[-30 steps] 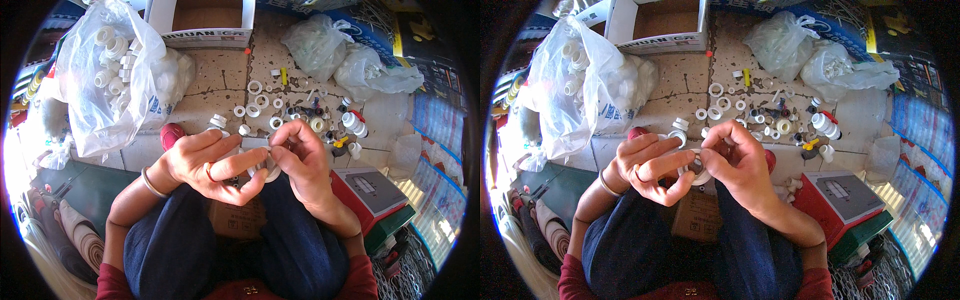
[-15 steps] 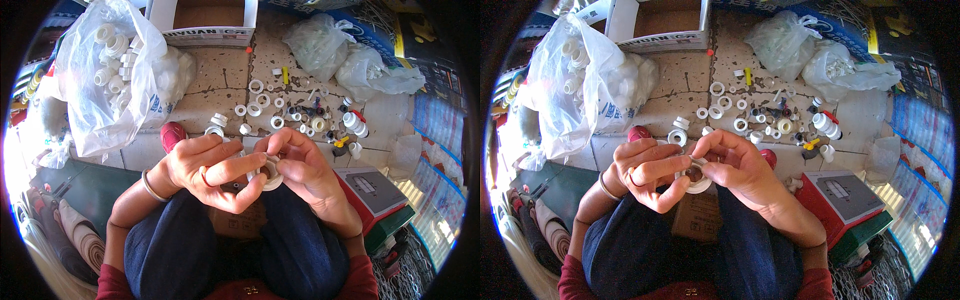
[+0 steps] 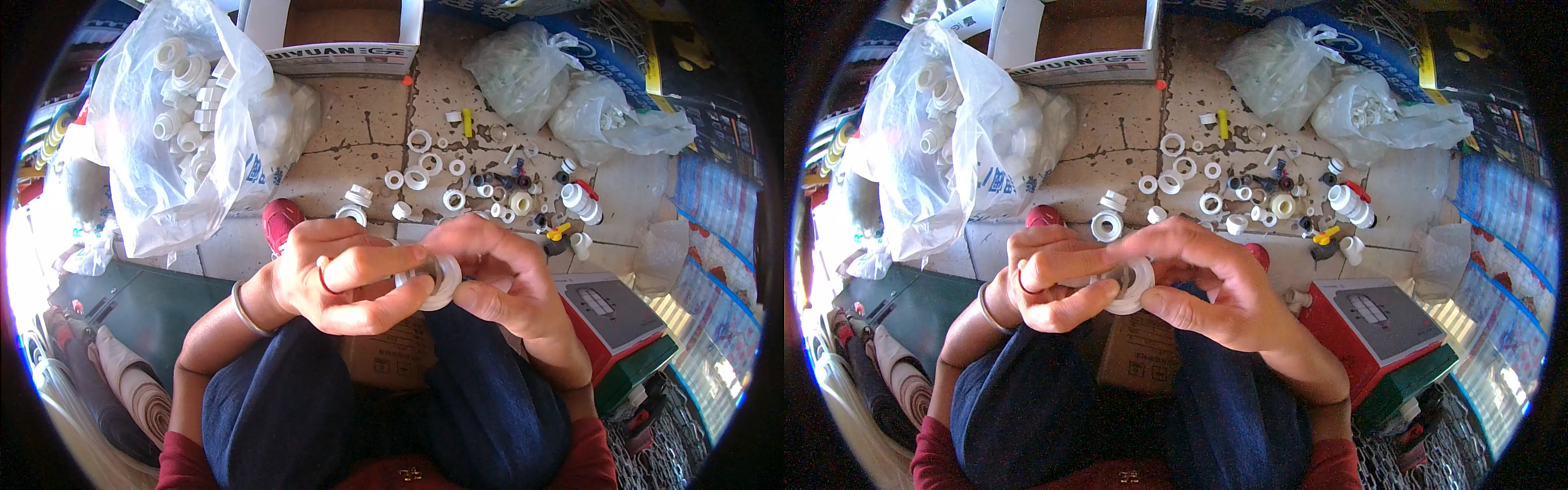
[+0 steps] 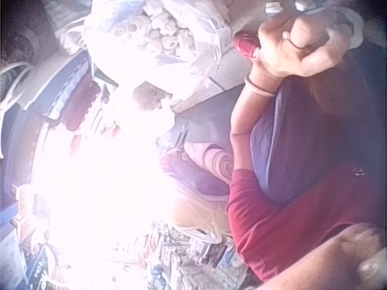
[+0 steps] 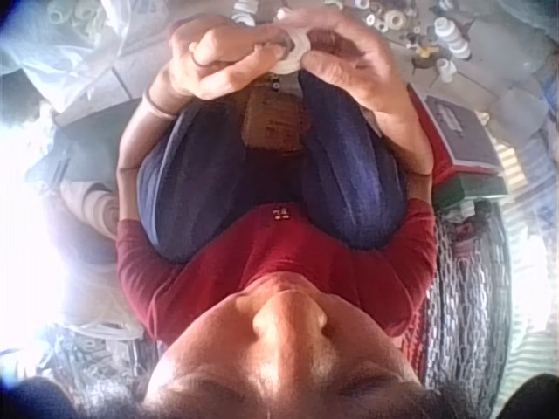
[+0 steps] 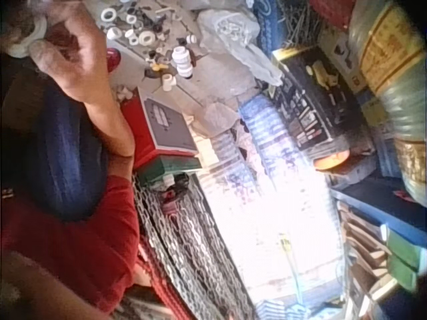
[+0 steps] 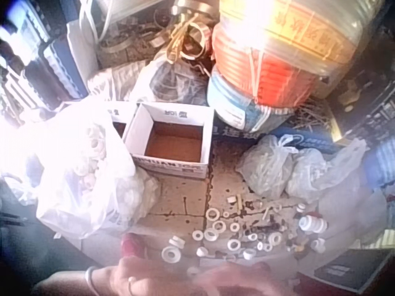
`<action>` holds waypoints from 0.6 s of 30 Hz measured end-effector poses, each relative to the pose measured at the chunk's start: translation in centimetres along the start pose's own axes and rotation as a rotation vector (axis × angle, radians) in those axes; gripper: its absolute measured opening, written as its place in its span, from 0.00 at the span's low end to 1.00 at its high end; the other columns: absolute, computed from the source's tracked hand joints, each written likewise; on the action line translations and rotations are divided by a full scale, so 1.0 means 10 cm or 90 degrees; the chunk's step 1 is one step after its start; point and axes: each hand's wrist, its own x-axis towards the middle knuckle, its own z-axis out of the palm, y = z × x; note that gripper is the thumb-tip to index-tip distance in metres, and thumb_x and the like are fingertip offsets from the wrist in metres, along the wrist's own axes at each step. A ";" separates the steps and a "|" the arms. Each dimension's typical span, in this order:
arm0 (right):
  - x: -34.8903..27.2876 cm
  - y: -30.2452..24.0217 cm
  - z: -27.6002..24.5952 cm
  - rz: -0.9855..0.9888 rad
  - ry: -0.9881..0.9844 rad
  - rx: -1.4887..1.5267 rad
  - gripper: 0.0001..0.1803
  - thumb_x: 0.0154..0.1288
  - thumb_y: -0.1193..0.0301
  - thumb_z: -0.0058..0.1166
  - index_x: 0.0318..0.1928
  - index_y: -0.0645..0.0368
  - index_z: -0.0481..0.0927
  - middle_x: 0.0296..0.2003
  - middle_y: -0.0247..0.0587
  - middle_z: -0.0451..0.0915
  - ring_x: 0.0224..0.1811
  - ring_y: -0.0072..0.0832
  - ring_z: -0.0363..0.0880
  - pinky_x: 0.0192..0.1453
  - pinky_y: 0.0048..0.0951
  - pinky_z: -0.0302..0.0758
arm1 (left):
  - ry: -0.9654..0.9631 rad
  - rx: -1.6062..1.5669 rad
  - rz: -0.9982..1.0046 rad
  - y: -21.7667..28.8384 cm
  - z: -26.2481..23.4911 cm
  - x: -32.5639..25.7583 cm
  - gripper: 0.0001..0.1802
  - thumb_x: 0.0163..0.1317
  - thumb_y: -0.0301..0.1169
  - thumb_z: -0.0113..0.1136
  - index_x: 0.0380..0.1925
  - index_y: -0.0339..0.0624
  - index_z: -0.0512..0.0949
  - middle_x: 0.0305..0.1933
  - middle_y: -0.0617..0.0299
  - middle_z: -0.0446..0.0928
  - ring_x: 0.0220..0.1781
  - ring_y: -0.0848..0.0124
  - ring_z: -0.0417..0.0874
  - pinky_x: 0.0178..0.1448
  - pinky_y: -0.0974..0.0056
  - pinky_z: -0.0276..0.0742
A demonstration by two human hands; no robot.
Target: The person assembles small white plastic plumbing components and fittings by hand, inserting small gaskets and joining different plastic pieces together while seated on the floor.
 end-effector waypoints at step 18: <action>0.02 0.00 -0.06 -0.454 -0.020 -0.537 0.14 0.43 0.68 0.70 0.30 0.55 0.78 0.32 0.36 0.81 0.30 0.28 0.78 0.33 0.28 0.76 | -0.048 -0.162 -0.038 0.03 -0.02 -0.07 0.15 0.51 0.27 0.63 0.39 0.51 0.72 0.38 0.56 0.76 0.23 0.72 0.78 0.21 0.70 0.73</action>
